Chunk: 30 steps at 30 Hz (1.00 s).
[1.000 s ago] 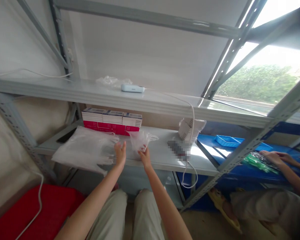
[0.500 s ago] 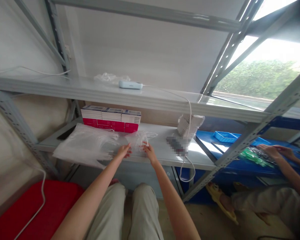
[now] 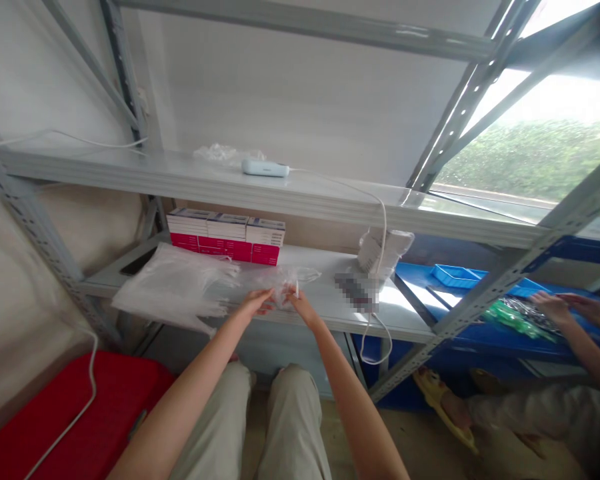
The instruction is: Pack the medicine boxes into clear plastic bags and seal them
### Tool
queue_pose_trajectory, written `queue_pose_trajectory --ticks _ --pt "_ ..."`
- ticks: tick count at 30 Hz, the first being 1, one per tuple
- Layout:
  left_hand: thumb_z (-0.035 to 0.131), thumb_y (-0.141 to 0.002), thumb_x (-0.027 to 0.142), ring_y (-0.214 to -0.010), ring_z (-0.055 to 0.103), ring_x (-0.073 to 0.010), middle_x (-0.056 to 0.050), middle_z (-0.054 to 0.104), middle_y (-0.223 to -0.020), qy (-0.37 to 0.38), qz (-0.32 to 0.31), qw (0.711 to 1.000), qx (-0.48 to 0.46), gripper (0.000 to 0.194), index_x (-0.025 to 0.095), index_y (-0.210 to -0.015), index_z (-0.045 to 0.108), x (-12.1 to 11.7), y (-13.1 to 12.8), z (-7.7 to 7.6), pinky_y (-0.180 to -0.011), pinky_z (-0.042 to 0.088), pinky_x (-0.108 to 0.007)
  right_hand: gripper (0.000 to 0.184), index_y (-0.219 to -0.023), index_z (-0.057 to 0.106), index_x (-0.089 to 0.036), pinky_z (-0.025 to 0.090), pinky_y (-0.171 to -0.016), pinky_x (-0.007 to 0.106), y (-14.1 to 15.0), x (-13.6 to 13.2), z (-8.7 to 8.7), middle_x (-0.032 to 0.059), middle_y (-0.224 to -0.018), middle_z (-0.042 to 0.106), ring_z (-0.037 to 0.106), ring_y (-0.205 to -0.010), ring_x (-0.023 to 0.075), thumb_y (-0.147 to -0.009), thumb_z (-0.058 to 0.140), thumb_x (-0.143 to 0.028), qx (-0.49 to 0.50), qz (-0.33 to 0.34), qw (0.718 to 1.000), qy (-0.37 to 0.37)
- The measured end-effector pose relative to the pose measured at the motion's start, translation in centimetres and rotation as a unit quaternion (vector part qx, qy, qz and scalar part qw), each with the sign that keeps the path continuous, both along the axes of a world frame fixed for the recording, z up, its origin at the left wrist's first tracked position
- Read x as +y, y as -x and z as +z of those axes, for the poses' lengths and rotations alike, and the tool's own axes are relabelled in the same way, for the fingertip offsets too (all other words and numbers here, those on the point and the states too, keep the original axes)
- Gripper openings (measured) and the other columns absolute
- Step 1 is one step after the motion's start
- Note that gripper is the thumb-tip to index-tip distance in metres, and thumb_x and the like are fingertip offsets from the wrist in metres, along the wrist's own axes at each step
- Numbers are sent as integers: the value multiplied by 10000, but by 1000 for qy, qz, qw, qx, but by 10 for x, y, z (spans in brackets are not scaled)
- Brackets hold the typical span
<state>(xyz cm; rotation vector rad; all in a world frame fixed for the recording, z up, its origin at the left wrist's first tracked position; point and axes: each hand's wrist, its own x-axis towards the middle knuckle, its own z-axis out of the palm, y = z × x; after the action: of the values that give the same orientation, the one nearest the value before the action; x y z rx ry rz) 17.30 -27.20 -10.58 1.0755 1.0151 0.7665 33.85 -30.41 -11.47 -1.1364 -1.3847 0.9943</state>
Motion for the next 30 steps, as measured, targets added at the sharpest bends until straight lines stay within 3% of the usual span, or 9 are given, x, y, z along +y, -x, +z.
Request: queue_pose_trajectory --ticks 3,7,11,17,19,25,30 --pt "689 -789 317 -587 663 -165 -83 702 -805 10 -1 1000 -19 180 139 -812 673 -4 0 5 -495 478 -212 273 -925 690 -222 482 -759 345 0 -1 -1 36 -823 684 598 -848 211 -765 529 -374 -29 7 999 -14" --pt "699 -772 186 -524 648 -130 -38 679 -702 4 79 997 -28 111 131 -831 622 -2 5 3 -477 463 -182 322 -928 698 -219 473 -797 373 -5 -5 -2 54 -860 698 602 -892 233 -755 528 -430 -36 -20 999 -15" --pt "654 -796 122 -521 661 -126 -16 671 -666 0 134 990 -45 128 113 -912 600 -9 15 -9 -519 509 -191 382 -885 716 -203 452 -839 382 -26 -15 -8 83 -927 711 605 -919 247 -692 551 -489 4 -77 997 -2" --pt "568 -857 87 -549 687 -142 -32 687 -669 5 170 984 -61 128 87 -985 564 -45 23 -38 -587 570 -229 356 -799 737 -187 427 -815 355 -77 -40 -24 103 -981 718 607 -937 263 -584 631 -450 31 -228 971 68" --pt "548 -874 97 -521 676 -131 -35 694 -670 13 143 989 -28 99 90 -972 561 -55 28 -49 -549 558 -211 339 -798 737 -186 423 -797 336 -91 -51 -27 95 -982 716 604 -940 255 -573 658 -426 15 -221 971 89" --pt "589 -850 115 -405 617 -125 -50 700 -625 63 36 996 46 96 95 -941 570 -65 44 -66 -388 448 -169 394 -911 735 -188 413 -722 291 -114 -81 -23 54 -889 712 600 -834 200 -586 713 -407 -66 -106 981 151" --pt "598 -838 173 -411 611 -121 -56 707 -633 19 -17 997 73 200 86 -1018 582 -64 60 -71 -414 428 -176 349 -865 728 -168 394 -631 254 -128 -88 -23 34 -765 688 573 -714 158 -592 684 -381 -80 -103 977 169"
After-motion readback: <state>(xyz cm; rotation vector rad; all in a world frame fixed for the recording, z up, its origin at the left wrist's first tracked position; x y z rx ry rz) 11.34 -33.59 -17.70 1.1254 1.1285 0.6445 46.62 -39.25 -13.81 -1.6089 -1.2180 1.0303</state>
